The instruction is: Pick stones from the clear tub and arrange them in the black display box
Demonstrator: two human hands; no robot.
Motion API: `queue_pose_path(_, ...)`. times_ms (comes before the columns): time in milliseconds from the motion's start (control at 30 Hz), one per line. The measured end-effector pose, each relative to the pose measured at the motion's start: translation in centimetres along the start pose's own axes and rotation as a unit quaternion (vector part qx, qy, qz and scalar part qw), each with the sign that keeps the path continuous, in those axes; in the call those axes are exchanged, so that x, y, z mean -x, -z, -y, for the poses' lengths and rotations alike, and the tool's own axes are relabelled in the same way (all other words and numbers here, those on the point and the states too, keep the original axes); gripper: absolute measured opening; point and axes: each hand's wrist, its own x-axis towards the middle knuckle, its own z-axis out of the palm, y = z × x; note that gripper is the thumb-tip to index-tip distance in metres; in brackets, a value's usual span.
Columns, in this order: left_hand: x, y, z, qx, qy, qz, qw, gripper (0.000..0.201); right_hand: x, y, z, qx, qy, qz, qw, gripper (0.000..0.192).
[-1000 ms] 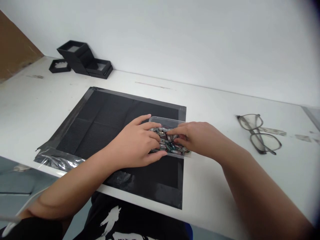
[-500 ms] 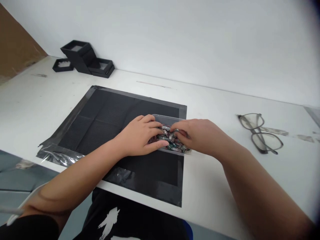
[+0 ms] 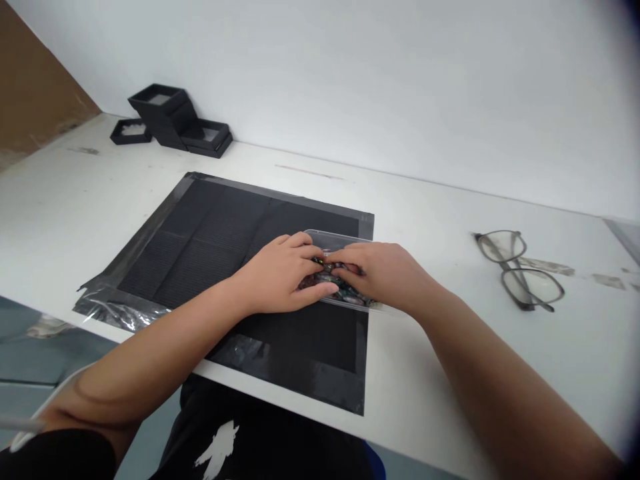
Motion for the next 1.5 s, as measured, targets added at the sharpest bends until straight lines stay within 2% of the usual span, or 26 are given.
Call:
queue_pose_path(233, 0.0, -0.1, -0.1, -0.003, 0.003, 0.003, 1.000, 0.047, -0.1, -0.3, 0.0, 0.022, -0.013, -0.006, 1.000, 0.026)
queue_pose_path(400, 0.0, -0.1, -0.1, -0.005, 0.002, 0.003, 1.000, 0.046, 0.0, 0.0, -0.1, -0.002, -0.032, 0.001, 0.999, 0.024)
queue_pose_path(533, 0.0, -0.1, -0.1, -0.005, -0.003, 0.000, 1.000, 0.048, 0.1, 0.7, 0.0, -0.060, -0.052, 0.011, 0.997, 0.021)
queue_pose_path(633, 0.0, -0.1, -0.1, -0.005, -0.002, 0.000, 1.000, 0.048, 0.2, 1.2, 0.1, -0.160, -0.046, -0.010, 0.986, 0.015)
queue_pose_path(700, 0.0, -0.1, -0.1, -0.006, -0.003, -0.002, 1.000, 0.048, 0.3, 1.5, 0.3, -0.259, -0.035, -0.049, 0.964, 0.013)
queue_pose_path(800, 0.0, -0.3, 0.0, -0.009, -0.005, -0.011, 1.000, 0.048, 0.6, 2.1, 0.8, -0.395, -0.017, -0.101, 0.913, 0.011)
queue_pose_path(900, 0.0, -0.5, 0.0, -0.026, -0.021, -0.043, 0.999, 0.045, 1.1, 2.8, 1.4, -0.502, 0.004, -0.111, 0.858, 0.007)
queue_pose_path(967, 0.0, -0.5, -0.3, -0.040, -0.028, -0.101, 0.994, 0.040, 1.5, 3.2, 1.8, -0.570, 0.024, -0.103, 0.815, 0.006)
queue_pose_path(1033, 0.0, -0.3, -0.6, -0.029, -0.028, -0.191, 0.981, 0.030, 1.7, 3.5, 2.2, -0.631, 0.041, -0.089, 0.770, 0.005)
queue_pose_path(1100, 0.1, 0.0, -1.1, 0.010, -0.037, -0.293, 0.955, 0.020, 1.9, 3.9, 2.6, -0.680, 0.054, -0.073, 0.727, 0.005)
queue_pose_path(1167, 0.2, 0.3, -1.5, 0.051, -0.062, -0.377, 0.923, 0.017, 2.0, 4.2, 3.0, -0.713, 0.058, -0.056, 0.697, 0.004)
queue_pose_path(1267, 0.3, 0.4, -1.9, 0.071, -0.104, -0.435, 0.892, 0.025, 2.0, 4.3, 3.5, -0.736, 0.053, -0.031, 0.675, 0.004)
queue_pose_path(1400, 0.4, 0.2, -1.9, 0.054, -0.143, -0.440, 0.885, 0.032, 1.8, 3.8, 4.1, -0.744, 0.039, -0.029, 0.667, 0.004)
queue_pose_path(1500, 0.3, 0.1, -2.0, 0.050, -0.152, -0.440, 0.884, 0.032, 1.6, 3.0, 4.7, -0.735, 0.021, -0.016, 0.678, 0.005)
